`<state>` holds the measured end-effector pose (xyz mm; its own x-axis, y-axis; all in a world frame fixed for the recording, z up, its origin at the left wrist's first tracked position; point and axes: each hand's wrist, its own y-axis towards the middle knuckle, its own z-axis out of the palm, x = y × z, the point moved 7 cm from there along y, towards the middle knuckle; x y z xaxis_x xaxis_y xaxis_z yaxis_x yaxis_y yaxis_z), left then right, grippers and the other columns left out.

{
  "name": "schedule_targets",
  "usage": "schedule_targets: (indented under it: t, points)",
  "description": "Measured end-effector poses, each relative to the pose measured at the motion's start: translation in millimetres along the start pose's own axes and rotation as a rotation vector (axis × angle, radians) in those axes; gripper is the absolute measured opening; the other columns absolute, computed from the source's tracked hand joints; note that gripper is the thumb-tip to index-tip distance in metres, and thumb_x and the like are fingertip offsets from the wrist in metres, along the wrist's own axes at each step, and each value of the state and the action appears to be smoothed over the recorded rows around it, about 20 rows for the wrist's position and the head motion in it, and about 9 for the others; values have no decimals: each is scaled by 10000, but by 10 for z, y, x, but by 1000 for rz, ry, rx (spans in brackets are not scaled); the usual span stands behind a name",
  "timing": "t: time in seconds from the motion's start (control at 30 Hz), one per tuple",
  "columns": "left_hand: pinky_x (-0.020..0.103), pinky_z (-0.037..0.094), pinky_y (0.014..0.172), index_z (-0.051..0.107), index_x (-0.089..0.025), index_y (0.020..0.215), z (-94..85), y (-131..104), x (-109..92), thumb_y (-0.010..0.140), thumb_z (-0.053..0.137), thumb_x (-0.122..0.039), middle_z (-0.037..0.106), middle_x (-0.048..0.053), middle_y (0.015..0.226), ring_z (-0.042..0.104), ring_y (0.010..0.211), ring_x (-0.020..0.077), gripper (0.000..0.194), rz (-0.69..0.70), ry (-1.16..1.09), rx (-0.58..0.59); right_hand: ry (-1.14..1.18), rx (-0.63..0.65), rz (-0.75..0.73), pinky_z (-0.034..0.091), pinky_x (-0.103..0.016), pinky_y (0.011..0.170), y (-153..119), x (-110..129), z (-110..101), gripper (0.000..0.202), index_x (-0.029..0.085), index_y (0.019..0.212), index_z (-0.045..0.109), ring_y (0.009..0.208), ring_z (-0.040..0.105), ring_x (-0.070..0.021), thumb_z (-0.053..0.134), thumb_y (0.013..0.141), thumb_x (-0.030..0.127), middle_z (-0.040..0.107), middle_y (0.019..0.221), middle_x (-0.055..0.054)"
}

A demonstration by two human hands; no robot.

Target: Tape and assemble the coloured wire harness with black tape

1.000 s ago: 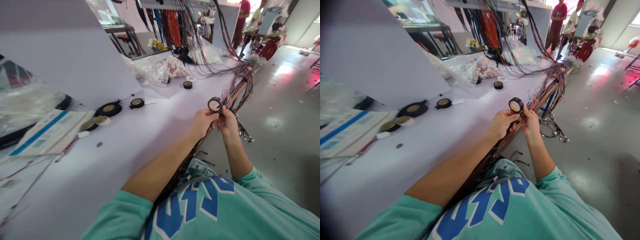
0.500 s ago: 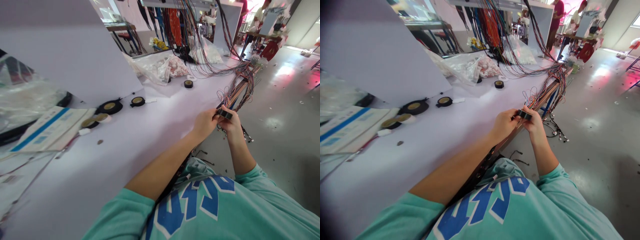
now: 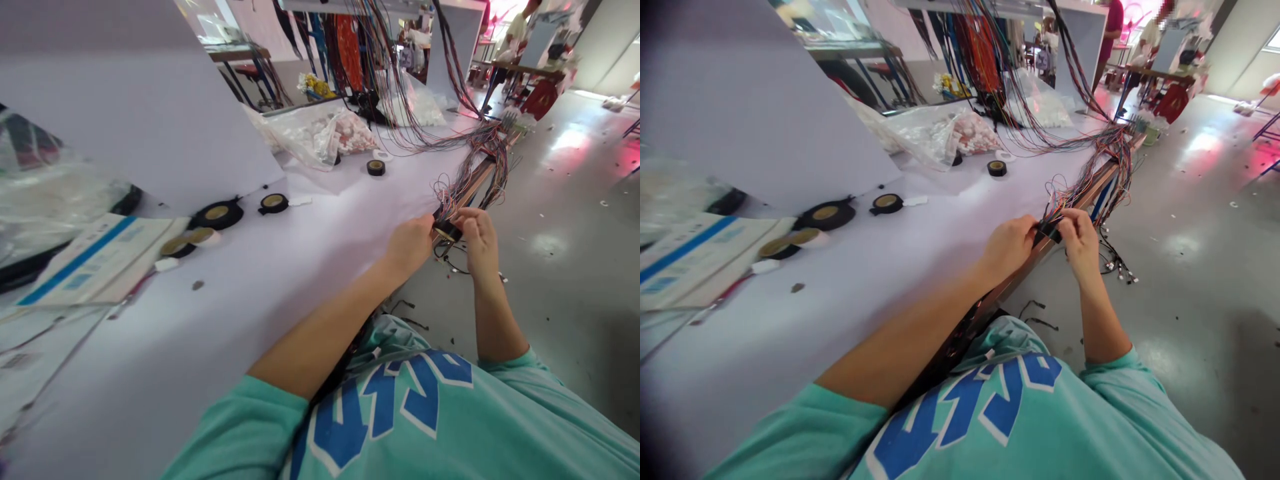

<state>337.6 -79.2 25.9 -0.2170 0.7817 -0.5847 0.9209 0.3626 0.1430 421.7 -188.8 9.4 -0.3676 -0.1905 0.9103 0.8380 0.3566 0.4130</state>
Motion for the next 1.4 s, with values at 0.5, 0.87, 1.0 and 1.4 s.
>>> schedule_targets:
  t: [0.5, 0.87, 1.0, 1.4]
  points:
    - [181, 203, 306, 487, -156, 630, -16, 37, 160, 828, 478, -100, 505, -59, 488, 353, 279, 18, 205, -308, -935, 88, 268, 188, 135, 454, -241, 638, -112, -334, 297, 249, 241, 799, 606, 634, 559, -100, 720, 641, 395, 619, 676, 48]
    - [158, 233, 317, 437, -167, 527, -19, 174, 116, 812, 520, -126, 440, -74, 340, 351, 234, 23, 300, -227, -679, 51, 563, 124, 370, 454, -226, 637, -95, -490, 546, 165, 223, 707, 664, 608, 537, -90, 705, 547, 224, 641, 675, 42]
    - [151, 231, 328, 449, -166, 546, 5, 168, 149, 805, 553, -167, 465, -70, 365, 362, 249, 18, 280, -219, -652, 14, 554, -51, 287, 469, -256, 766, -39, -486, 514, 133, 226, 666, 643, 769, 593, -119, 698, 553, 180, 683, 762, 30]
    - [180, 155, 264, 403, -181, 470, 357, 57, 197, 889, 400, -431, 317, -49, 286, 254, 211, 52, 488, -674, -1122, 493, 694, -128, 219, 479, -201, 666, 64, -557, 574, 164, 238, 598, 617, 648, 572, -74, 722, 492, 168, 648, 669, 72]
